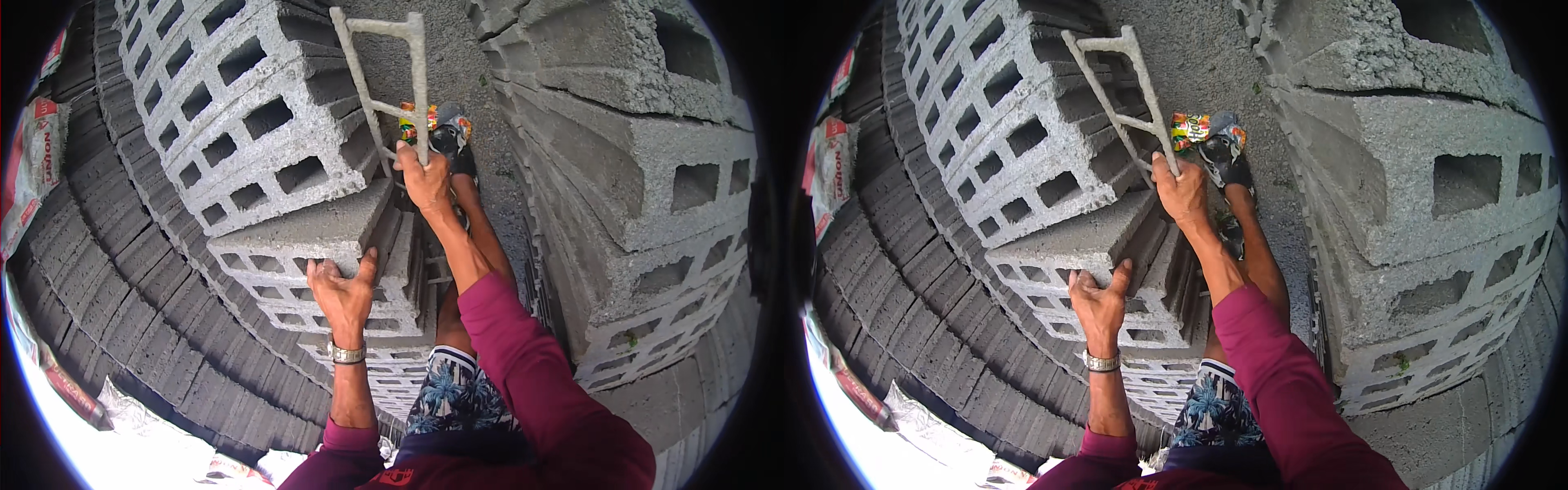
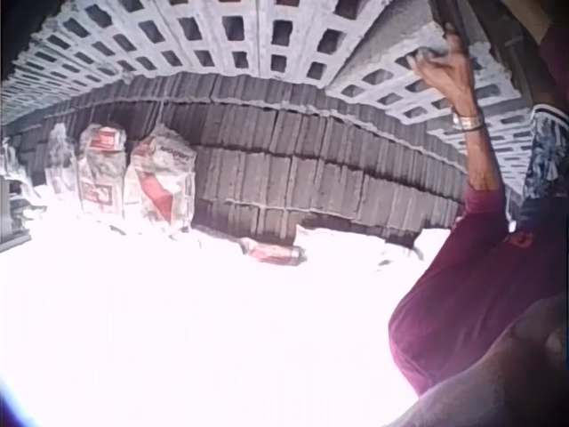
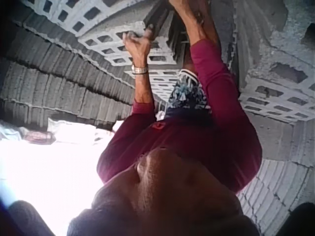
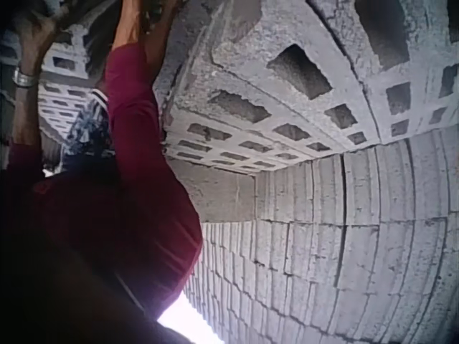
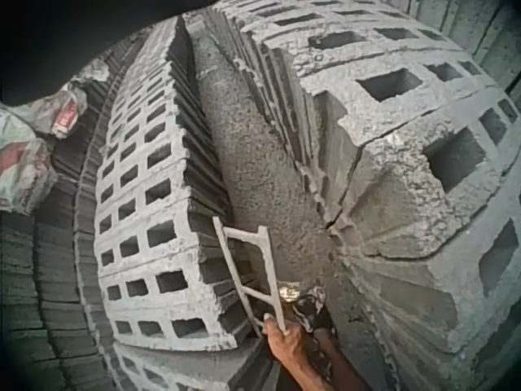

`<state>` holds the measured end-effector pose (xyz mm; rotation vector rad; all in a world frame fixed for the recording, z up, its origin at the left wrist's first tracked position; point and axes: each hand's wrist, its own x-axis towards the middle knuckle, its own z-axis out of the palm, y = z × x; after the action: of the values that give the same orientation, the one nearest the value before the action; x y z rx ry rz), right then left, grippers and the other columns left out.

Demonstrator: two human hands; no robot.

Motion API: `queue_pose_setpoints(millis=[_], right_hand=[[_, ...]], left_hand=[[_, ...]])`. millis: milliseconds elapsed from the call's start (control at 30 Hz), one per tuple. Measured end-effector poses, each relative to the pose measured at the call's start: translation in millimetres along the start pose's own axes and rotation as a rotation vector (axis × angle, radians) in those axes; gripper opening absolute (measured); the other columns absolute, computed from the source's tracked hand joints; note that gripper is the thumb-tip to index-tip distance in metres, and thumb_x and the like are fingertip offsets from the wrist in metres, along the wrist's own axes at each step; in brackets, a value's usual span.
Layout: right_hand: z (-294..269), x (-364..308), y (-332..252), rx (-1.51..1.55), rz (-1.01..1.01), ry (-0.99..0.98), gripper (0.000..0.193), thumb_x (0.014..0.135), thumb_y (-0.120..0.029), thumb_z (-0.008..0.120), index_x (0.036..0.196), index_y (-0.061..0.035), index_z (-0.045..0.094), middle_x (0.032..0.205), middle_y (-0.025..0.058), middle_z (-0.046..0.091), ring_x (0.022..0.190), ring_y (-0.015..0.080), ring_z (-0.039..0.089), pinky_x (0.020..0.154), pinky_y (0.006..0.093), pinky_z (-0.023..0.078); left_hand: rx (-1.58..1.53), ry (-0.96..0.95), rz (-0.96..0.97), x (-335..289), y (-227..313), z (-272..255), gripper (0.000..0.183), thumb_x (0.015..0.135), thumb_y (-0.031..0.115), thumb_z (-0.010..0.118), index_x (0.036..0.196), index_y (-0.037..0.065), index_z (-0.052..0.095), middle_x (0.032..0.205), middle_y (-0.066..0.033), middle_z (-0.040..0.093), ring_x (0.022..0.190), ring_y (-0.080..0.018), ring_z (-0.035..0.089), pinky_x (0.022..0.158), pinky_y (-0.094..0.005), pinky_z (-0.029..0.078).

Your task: The person picks up concrete blocks from one stack and places them onto another stack by hand while holding a metal frame in one hand.

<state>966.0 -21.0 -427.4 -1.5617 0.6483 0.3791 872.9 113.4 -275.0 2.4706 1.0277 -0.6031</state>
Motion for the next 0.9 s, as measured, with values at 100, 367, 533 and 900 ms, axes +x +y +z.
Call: queue_pose_setpoints(millis=[100,367,533,900], right_hand=[[-3.5,-2.8,22.5,-0.009,0.023,0.041,0.046,0.093,-0.039,0.063,0.074,0.0027,0.07,0.066,0.0124,0.069,0.064,0.0222,0.068,0.062,0.0375,0.051],[-2.2,3.3,-54.3,0.168,-0.042,-0.058,0.042,0.093,-0.037,0.062,0.085,0.0034,0.07,0.065,0.0107,0.069,0.059,0.0191,0.064,0.058,0.0348,0.048],[-10.3,5.4,27.8,-0.061,0.025,0.0,0.047,0.092,-0.04,0.064,0.075,0.0036,0.071,0.065,0.0122,0.07,0.061,0.0191,0.066,0.059,0.0357,0.048],[-3.7,7.0,11.0,-0.01,0.117,0.017,0.045,0.091,-0.039,0.065,0.079,0.0039,0.071,0.065,0.0112,0.068,0.063,0.0174,0.067,0.06,0.0339,0.049]], left_hand=[[-0.034,-0.026,0.028,-2.6,0.8,-6.5,0.071,0.073,0.046,0.084,0.086,-0.02,0.061,0.103,-0.0399,0.062,0.122,-0.0511,0.05,0.107,-0.0511,0.038],[-0.031,0.096,0.012,1.4,-25.0,-3.7,0.069,0.075,0.041,0.085,0.096,-0.018,0.056,0.102,-0.0287,0.056,0.111,-0.0369,0.042,0.096,-0.0419,0.037],[-0.049,0.144,0.214,1.1,-21.2,10.6,0.05,0.078,0.027,0.087,0.08,-0.006,0.05,0.072,-0.006,0.055,0.069,-0.0156,0.048,0.068,-0.0311,0.042],[-0.081,0.092,0.047,-4.2,-4.6,5.5,0.067,0.074,0.044,0.086,0.089,-0.017,0.061,0.103,-0.0347,0.063,0.125,-0.0509,0.046,0.106,-0.0529,0.036]])
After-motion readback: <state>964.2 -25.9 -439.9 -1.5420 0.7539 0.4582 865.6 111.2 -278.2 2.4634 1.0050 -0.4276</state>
